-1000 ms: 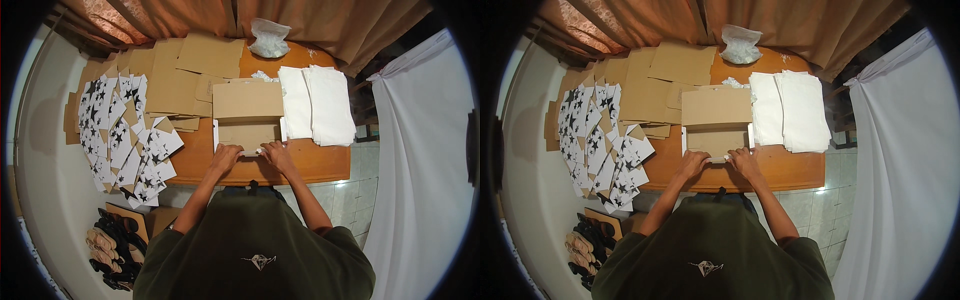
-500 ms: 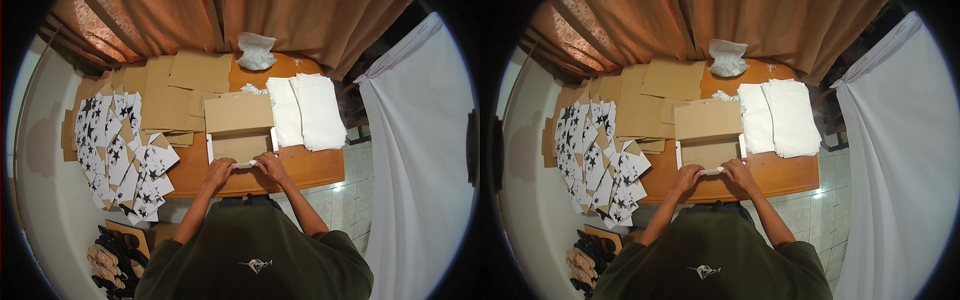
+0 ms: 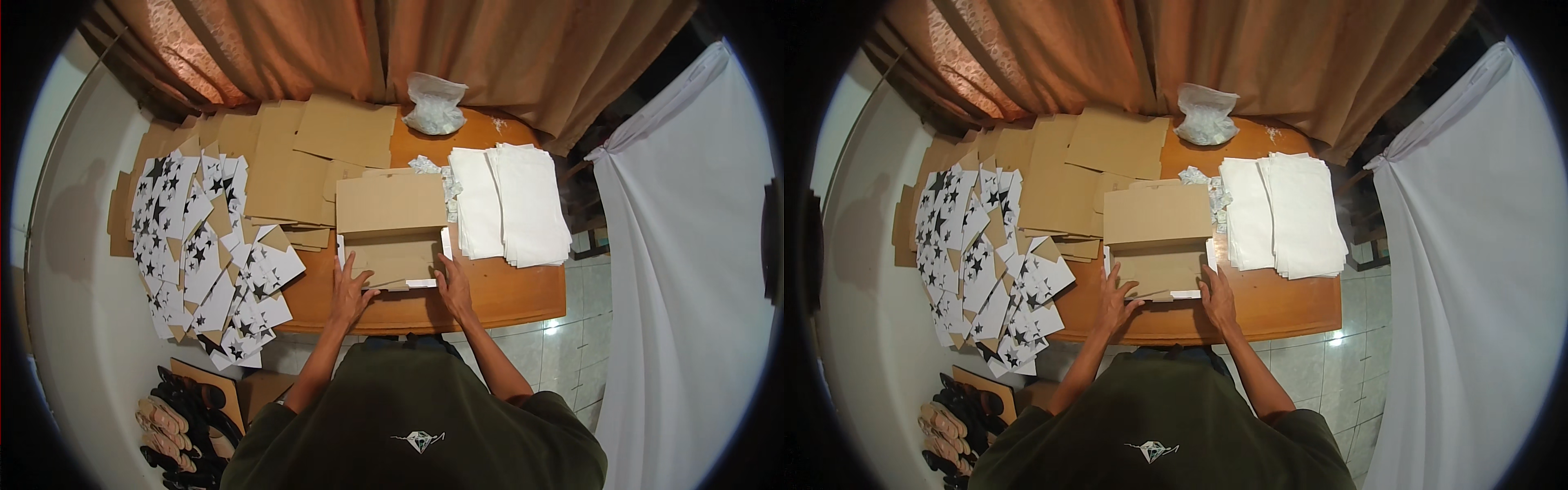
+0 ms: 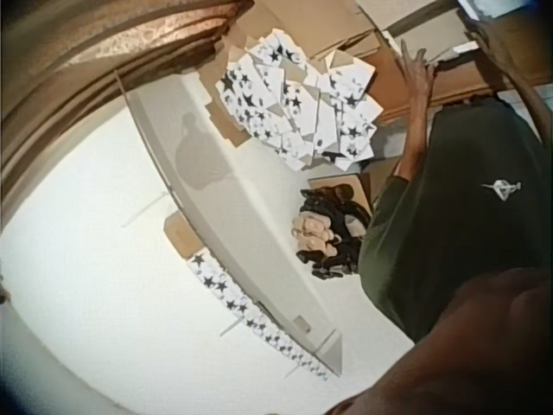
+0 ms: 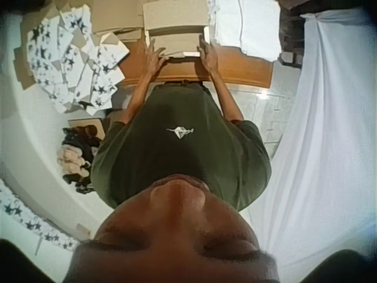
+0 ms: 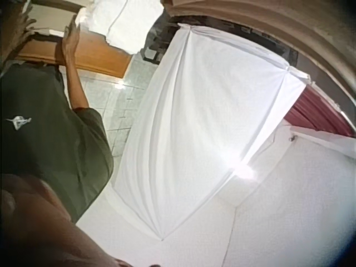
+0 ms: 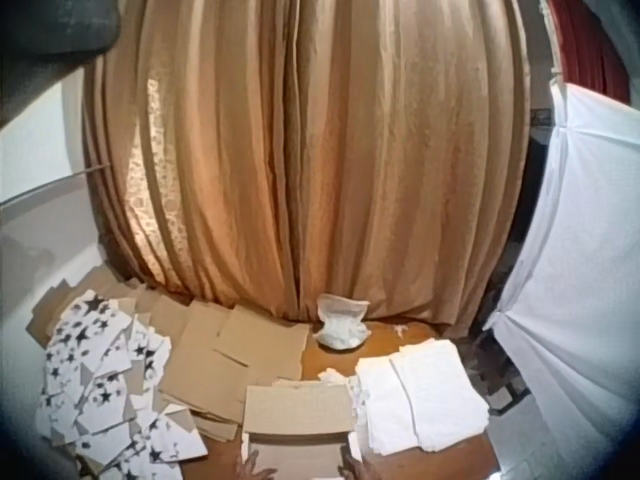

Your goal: Folding flat cardboard templates into shoe boxes and placing tissue paper liners inside.

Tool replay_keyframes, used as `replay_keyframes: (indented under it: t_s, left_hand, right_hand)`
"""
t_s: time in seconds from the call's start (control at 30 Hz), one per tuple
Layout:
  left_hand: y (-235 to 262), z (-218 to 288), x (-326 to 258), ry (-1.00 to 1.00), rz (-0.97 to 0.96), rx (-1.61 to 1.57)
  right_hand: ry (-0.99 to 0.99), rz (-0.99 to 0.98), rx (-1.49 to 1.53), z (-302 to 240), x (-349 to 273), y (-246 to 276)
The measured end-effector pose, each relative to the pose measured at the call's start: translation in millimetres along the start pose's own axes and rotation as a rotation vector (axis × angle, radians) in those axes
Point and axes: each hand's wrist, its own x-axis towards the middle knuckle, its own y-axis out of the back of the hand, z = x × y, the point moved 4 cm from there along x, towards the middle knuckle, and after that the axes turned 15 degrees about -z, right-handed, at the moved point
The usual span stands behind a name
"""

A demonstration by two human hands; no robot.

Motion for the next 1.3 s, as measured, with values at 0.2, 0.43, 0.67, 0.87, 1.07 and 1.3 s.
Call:
replay_keyframes:
  t_s: [0.2, 0.43, 0.67, 0.87, 1.07, 1.3]
  left_hand:
    - [20, -51, -54, 0.08, 0.145, -0.042]
    - [-7, -106, -109, 0.18, 0.199, -0.043]
    - [-36, -88, -136, 0.234, 0.238, -0.096]
    - [-39, 2, -140, 0.305, 0.339, 0.058]
    - [-94, 26, -109, 0.185, 0.366, -0.052]
    - [-99, 51, -95, 0.114, 0.471, -0.021]
  right_hand:
    - [0.139, -0.127, -0.045, -41, 19, -49]
    - [0.132, -0.317, -0.147, -61, 21, -104]
    - [0.223, -0.37, -0.174, -52, 6, -96]
    - [0.559, -0.114, -0.503, -54, -41, -57]
    - [0.683, -0.261, -0.529, -6, -50, -45]
    - [0.733, -0.264, -0.581, 27, -53, -26]
